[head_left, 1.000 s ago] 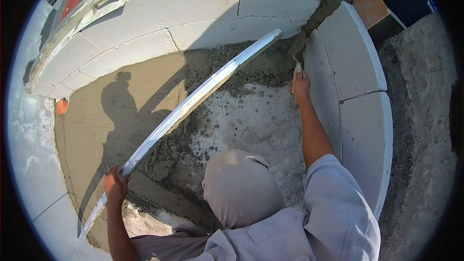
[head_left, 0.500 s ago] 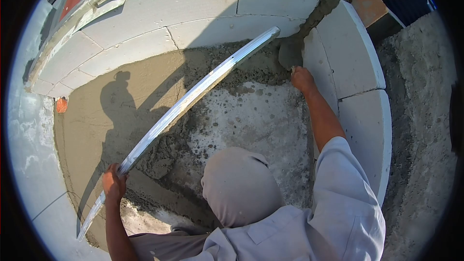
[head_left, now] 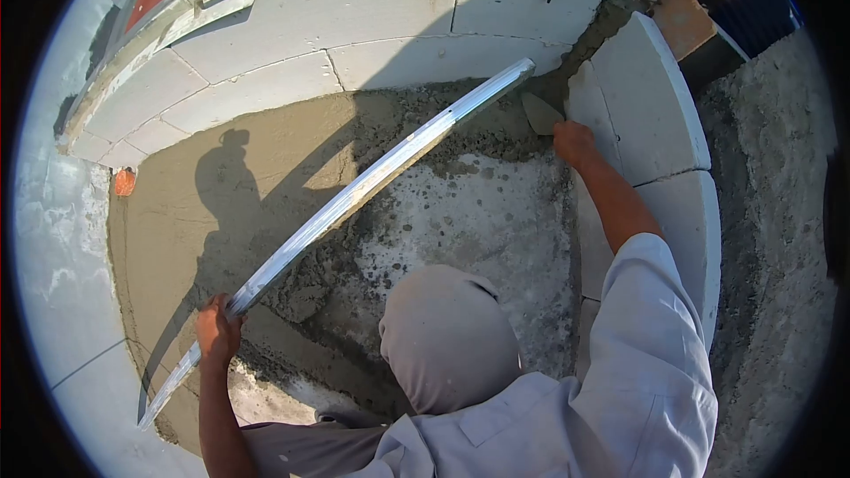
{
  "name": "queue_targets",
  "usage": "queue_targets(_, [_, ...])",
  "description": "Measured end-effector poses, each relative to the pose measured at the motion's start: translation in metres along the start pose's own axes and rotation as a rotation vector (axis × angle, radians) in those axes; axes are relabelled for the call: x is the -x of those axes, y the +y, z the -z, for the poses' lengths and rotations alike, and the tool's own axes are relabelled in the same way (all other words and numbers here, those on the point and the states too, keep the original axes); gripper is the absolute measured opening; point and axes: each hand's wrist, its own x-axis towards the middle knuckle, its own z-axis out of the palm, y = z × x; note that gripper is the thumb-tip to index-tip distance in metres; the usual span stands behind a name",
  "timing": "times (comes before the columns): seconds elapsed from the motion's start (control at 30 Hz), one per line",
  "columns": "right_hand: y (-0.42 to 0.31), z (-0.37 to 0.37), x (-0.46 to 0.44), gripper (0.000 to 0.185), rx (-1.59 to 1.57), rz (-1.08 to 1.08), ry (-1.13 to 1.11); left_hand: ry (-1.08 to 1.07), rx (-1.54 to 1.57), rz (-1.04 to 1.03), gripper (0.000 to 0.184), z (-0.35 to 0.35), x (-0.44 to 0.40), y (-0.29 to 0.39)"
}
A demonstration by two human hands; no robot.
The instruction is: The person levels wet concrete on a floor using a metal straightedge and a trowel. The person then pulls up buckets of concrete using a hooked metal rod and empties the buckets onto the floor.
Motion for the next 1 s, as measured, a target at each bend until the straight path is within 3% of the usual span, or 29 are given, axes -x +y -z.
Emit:
queue_targets(0.07, [0.012,-0.014,-0.003,0.025,-0.012,0.033,0.062,0.023,0.000,-0.010,0.038,0.003,0.003,0.002])
queue_targets(0.27, [-0.004,-0.008,-0.012,0.030,-0.474,-0.273,0.017,-0.002,0.027,0.037,0.038,0.005,0.000,0.004])
queue_targets(0.37, [-0.026,-0.044,-0.007,0.031,-0.326,-0.018,0.064,0.000,0.003,0.031,0.038,0.002,-0.007,0.013])
queue_targets(0.53, [0.009,-0.040,0.015,0.043,-0.700,-0.263,0.182,-0.002,-0.024,0.023,0.041,-0.006,-0.008,0.013])
queue_targets(0.57, [0.012,-0.048,0.016,0.046,-0.757,-0.337,0.185,0.001,-0.020,0.030,0.042,-0.007,-0.008,0.013])
queue_targets(0.67, [0.026,-0.129,-0.003,0.048,-0.698,-0.238,0.342,-0.010,-0.026,0.032,0.042,-0.008,-0.009,0.010])
queue_targets(0.77, [0.013,-0.024,0.027,0.046,-1.085,-0.506,-0.117,-0.028,-0.033,0.013,0.042,-0.012,-0.011,0.008])
queue_targets(0.87, [0.041,-0.048,0.017,0.042,-0.918,-0.356,0.065,-0.023,-0.026,0.006,0.042,-0.015,-0.016,0.009])
queue_targets(1.0, [-0.001,-0.084,0.006,0.043,-0.614,-0.240,0.147,-0.049,-0.031,0.018,0.043,-0.014,-0.018,0.016])
